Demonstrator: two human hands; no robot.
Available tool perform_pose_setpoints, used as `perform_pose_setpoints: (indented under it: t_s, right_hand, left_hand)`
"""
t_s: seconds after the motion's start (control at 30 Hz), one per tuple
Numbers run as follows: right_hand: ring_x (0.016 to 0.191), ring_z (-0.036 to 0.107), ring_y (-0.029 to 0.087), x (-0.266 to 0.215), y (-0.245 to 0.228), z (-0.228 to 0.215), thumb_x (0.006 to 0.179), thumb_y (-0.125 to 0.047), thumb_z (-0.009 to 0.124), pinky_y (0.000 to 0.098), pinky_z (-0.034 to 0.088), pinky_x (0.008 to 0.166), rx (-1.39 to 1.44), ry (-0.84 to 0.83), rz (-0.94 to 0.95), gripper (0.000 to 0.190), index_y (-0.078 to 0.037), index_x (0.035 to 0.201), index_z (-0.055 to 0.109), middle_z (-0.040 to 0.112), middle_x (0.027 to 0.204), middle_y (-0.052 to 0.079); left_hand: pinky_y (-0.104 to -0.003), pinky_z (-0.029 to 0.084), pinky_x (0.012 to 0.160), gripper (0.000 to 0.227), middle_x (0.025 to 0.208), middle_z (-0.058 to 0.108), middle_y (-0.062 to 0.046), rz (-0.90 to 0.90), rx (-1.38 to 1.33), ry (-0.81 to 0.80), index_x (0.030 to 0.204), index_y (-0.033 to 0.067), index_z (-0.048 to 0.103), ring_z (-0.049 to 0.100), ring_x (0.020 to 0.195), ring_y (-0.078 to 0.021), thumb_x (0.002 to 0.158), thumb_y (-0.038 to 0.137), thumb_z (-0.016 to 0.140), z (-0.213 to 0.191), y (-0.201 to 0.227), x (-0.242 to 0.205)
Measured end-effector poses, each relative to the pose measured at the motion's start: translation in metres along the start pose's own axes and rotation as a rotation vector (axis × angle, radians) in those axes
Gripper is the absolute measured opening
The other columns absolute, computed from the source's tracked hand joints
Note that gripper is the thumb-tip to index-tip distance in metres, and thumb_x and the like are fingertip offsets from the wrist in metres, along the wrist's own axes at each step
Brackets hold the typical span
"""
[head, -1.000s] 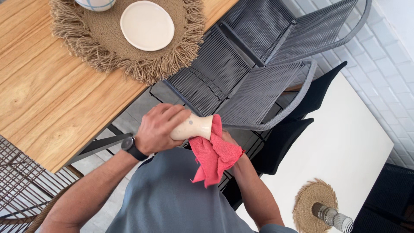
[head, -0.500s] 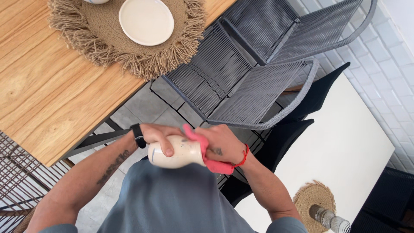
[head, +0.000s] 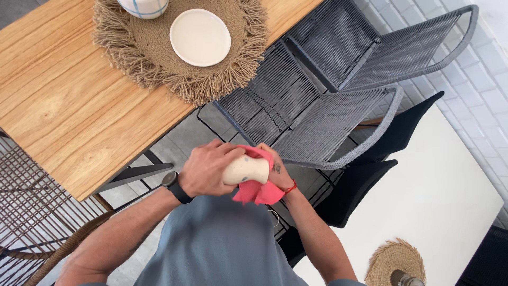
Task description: The person wipes a place mat and several small ceramic dishes, including cups and plates, with a pink cloth.
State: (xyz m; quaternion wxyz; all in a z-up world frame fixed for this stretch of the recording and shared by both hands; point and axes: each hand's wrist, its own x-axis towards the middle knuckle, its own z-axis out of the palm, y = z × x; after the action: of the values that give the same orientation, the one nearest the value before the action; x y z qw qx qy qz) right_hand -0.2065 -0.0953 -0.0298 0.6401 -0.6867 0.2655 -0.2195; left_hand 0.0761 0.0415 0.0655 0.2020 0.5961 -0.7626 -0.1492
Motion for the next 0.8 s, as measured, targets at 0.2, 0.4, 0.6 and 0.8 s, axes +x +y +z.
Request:
perform_pose_setpoints:
  t_s: [0.2,0.4,0.6,0.8]
  right_hand:
    - [0.117,0.078,0.027,0.028,-0.024,0.024,0.097,-0.062,0.1,0.0429,0.059,0.108,-0.073,0.214,-0.101,0.069,-0.011,0.135,0.074,0.084,0.122,0.011]
    - [0.137,0.078,0.035,0.004,-0.055,0.016,0.099,-0.058,0.096,0.0493,0.06,0.121,-0.171,0.473,-0.208,0.082,-0.005,0.155,0.068,0.081,0.145,0.017]
    - [0.156,0.078,0.043,0.008,-0.088,0.047,0.102,-0.055,0.092,0.0558,0.06,0.135,-0.278,0.728,-0.335,0.097,0.0,0.176,0.062,0.077,0.168,0.024]
    - [0.148,0.078,0.047,0.021,-0.14,0.0,0.131,-0.048,0.075,0.0678,0.06,0.136,-0.389,0.887,-0.432,0.071,-0.001,0.177,0.046,0.07,0.157,0.028]
  left_hand:
    - [-0.056,0.072,0.108,0.086,0.14,0.078,-0.001,0.11,0.173,0.324,0.163,0.0296,0.079,0.083,0.128,-0.034,0.085,0.061,0.098,0.021,-0.019,0.007]
    - [-0.064,0.073,0.108,0.102,0.144,0.085,-0.01,-0.208,-0.446,0.355,0.168,0.022,0.077,0.086,0.132,-0.045,0.084,0.071,0.107,0.022,-0.009,0.01]
    - [-0.067,0.067,0.108,0.1,0.144,0.085,-0.025,-0.303,-0.985,0.468,0.171,0.0128,0.074,0.084,0.137,-0.0483,0.095,0.073,0.094,0.091,-0.017,0.012]
    - [-0.051,0.068,0.095,0.08,0.125,0.085,-0.019,-0.337,-1.067,0.619,0.169,0.0075,0.078,0.08,0.116,-0.0285,0.113,0.064,0.083,0.048,-0.003,0.015]
